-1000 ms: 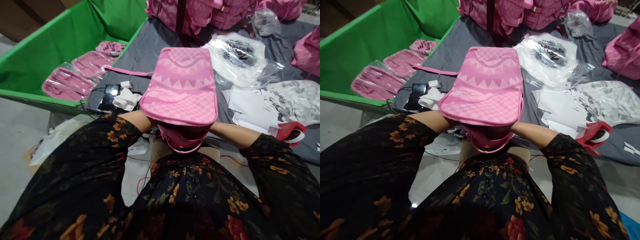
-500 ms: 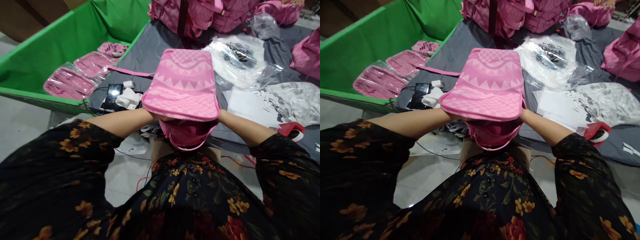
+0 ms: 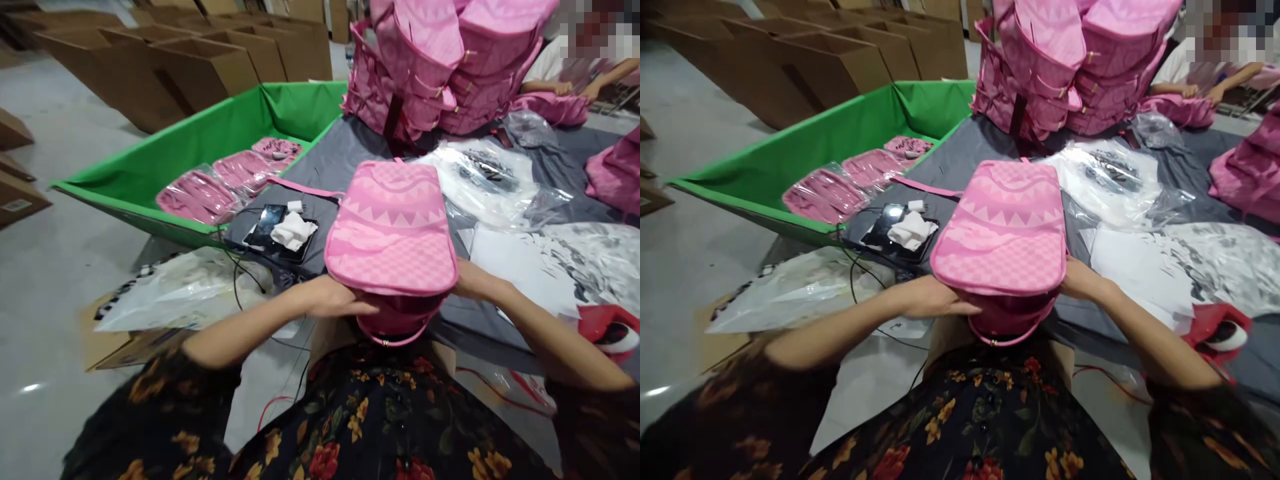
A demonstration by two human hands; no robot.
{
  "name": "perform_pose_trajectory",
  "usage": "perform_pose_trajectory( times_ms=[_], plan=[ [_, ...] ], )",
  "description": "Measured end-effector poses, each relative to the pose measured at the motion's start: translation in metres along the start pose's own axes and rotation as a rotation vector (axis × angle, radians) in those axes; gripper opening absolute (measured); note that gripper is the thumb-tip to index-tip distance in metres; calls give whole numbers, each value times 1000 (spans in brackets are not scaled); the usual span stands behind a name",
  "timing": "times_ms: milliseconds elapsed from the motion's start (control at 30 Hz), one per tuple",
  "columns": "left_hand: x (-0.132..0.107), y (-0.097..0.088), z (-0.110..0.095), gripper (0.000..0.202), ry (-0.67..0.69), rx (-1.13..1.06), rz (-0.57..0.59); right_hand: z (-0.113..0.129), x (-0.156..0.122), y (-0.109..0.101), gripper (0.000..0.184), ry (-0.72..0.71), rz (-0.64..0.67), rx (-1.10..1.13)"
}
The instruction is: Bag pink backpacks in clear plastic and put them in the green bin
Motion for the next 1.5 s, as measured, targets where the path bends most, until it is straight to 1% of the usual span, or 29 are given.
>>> perform_pose_trajectory(
  times_ms=[67,100,133,200,267,300,333,433,533,600,667,733,800,867,933,967,1033,1100,1133,1167,1200,1267,1300,1333,1367,1400,1433,1467,1500],
  plan=[
    [-28,-13,-7,35,36,115,233,-11,-18,-19,25,-20,22,-57],
    [-35,-24,-12,35,74,148,262,-19,-25,-30,28,12,-16,-86],
    [-36,-38,-18,36,132,150,188,-26,-28,-39,29,64,-81,-110],
    [-20,-66,-30,38,237,126,-87,-32,-21,-49,31,137,-189,-125],
    [10,-76,-32,36,244,91,-320,-23,4,-43,30,133,-232,-103],
    [28,-72,-28,36,206,52,-373,-13,21,-37,29,102,-227,-84],
    [46,-63,-23,37,160,-12,-380,-3,40,-29,28,62,-210,-67],
    [83,-27,-8,41,105,-238,-320,28,88,-8,28,-71,-130,-50],
    [92,-4,3,51,133,-388,-300,44,120,3,28,-174,-67,-47],
    [94,3,8,54,163,-478,-274,47,138,8,26,-201,-38,-39],
    [98,3,8,50,222,-497,-270,51,161,15,25,-194,-38,-38],
    [105,1,3,39,275,-306,-306,57,188,22,25,-186,-68,-68],
    [115,-1,-6,28,283,-9,-327,66,216,33,25,-218,-77,-135],
    [121,-5,-15,23,265,211,-302,72,238,48,22,-272,-7,-230],
    [117,-19,-22,24,259,288,-283,72,253,61,20,-317,98,-314],
    [109,-28,-25,25,274,368,-269,70,257,66,20,-332,130,-344],
    [81,-45,-27,25,343,648,-227,64,260,69,20,-367,134,-377],
    [41,-48,-19,31,465,998,-150,58,261,68,21,-398,81,-384],
    [18,-41,-11,34,550,1140,-107,55,261,68,22,-409,59,-383],
    [-4,-28,-2,37,647,1231,-68,53,263,69,22,-414,46,-384],
    [-24,-7,7,38,774,1286,-25,53,264,71,22,-414,44,-387],
    [-53,47,19,35,987,1331,-66,55,269,77,21,-406,71,-394],
    [-59,81,23,33,1067,1353,-34,58,272,79,20,-398,88,-396],
    [-58,114,27,29,1083,1390,13,61,272,79,20,-385,95,-393],
    [-51,142,28,26,1040,1434,45,65,270,77,19,-371,80,-382],
    [-43,168,29,23,993,1472,136,68,264,71,19,-355,35,-358],
    [-34,186,28,19,929,1498,228,71,253,61,19,-343,-37,-325],
    [-25,195,23,17,856,1509,247,74,235,49,19,-340,-119,-288],
    [-19,198,17,16,802,1489,263,76,211,36,20,-345,-198,-255]
  ],
)
Point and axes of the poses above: each hand's wrist, its own x-axis towards the middle knuckle, its own y-axis out of the palm, z = x × y, the point moved 6 cm from there along x, towards the middle knuckle, and after that the axes turned 7 degrees about x, right-handed, at the moved point
